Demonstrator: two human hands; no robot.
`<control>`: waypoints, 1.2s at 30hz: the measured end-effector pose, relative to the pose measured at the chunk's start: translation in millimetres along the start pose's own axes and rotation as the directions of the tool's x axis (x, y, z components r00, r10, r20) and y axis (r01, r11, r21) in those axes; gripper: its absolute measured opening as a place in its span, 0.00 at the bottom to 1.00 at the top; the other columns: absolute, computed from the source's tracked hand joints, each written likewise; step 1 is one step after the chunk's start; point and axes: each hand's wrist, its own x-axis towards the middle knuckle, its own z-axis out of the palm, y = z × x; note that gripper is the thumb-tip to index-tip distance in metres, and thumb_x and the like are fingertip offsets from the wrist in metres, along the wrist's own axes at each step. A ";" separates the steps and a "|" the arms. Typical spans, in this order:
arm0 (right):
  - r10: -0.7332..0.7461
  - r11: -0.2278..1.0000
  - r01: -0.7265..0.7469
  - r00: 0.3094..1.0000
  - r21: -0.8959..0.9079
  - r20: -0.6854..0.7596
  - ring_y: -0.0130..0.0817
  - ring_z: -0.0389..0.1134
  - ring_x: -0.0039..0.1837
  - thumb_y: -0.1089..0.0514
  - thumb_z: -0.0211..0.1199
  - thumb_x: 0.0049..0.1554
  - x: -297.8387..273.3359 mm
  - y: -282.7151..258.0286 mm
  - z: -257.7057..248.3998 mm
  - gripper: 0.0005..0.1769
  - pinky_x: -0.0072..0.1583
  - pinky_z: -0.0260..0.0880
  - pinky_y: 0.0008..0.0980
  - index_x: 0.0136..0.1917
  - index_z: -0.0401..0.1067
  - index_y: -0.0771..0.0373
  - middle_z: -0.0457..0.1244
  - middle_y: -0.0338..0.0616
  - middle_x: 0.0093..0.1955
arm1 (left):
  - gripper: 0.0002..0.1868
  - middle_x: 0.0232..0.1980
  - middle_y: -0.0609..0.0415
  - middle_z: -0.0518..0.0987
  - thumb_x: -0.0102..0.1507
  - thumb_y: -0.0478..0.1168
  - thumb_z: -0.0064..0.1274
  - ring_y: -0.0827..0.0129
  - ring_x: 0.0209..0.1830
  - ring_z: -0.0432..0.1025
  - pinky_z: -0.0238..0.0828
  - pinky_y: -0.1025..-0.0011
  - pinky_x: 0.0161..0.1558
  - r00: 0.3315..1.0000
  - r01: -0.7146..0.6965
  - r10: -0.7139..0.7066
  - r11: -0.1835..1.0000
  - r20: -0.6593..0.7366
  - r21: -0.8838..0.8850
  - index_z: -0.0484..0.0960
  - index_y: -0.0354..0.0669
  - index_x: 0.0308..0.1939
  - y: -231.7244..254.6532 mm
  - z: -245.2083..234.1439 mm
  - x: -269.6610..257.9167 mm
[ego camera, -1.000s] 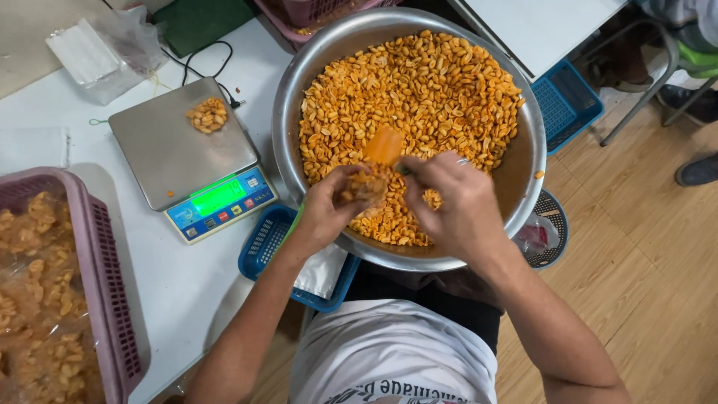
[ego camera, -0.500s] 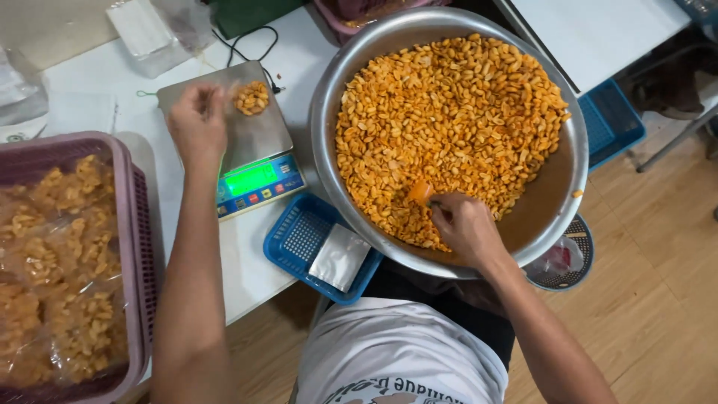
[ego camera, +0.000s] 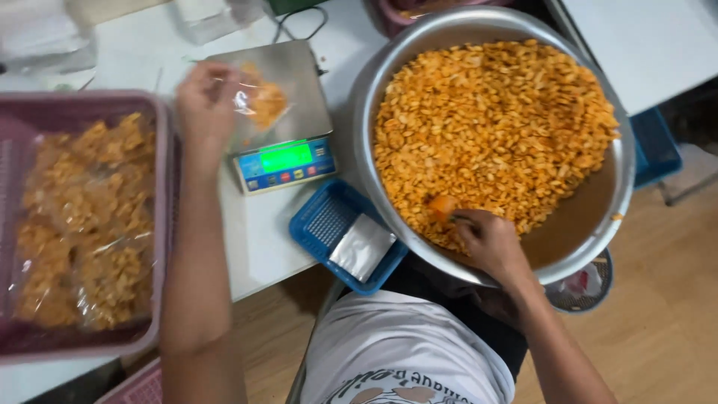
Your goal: Portioning snacks from a large bowl into small plastic bags using a scoop and weighing them on a digital scale.
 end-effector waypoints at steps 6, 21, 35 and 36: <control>0.101 0.994 -0.101 0.995 0.048 -0.006 0.31 0.57 0.27 0.61 0.56 0.58 -9.2 -1.2 -10.8 0.19 0.35 0.55 0.36 0.61 0.79 0.64 0.71 0.47 0.35 | 0.06 0.40 0.45 0.83 0.77 0.33 0.45 0.59 0.37 0.79 0.76 0.66 0.35 0.903 -0.112 0.397 0.586 -0.164 0.802 0.76 0.33 0.50 69.4 -87.2 -56.4; -0.408 0.905 0.259 0.753 -0.338 -0.516 0.49 0.70 0.39 0.62 0.57 0.57 166.8 35.8 32.0 0.08 0.43 0.70 0.43 0.41 0.78 0.64 0.66 0.48 0.34 | 0.39 0.48 0.33 0.82 0.63 0.69 0.48 0.34 0.45 0.79 0.77 0.40 0.44 0.695 -0.055 -0.548 0.605 0.465 0.794 0.73 0.42 0.63 39.6 93.9 -221.3; -0.271 0.938 0.189 0.923 -0.290 -0.274 0.58 0.70 0.39 0.59 0.59 0.58 13.8 26.0 -13.6 0.09 0.43 0.71 0.47 0.45 0.78 0.63 0.67 0.53 0.35 | 0.19 0.39 0.48 0.86 0.72 0.51 0.40 0.51 0.46 0.81 0.78 0.57 0.48 0.634 0.207 -0.664 0.640 0.397 0.740 0.86 0.49 0.49 69.4 75.4 -190.9; -0.174 0.950 0.100 0.956 -0.295 -0.237 0.53 0.72 0.41 0.56 0.58 0.59 15.4 50.2 0.9 0.10 0.44 0.73 0.46 0.48 0.80 0.58 0.69 0.50 0.36 | 0.16 0.40 0.42 0.85 0.68 0.41 0.39 0.53 0.43 0.81 0.79 0.60 0.49 0.676 0.495 -0.627 0.776 0.388 0.392 0.84 0.39 0.46 70.8 69.8 -188.7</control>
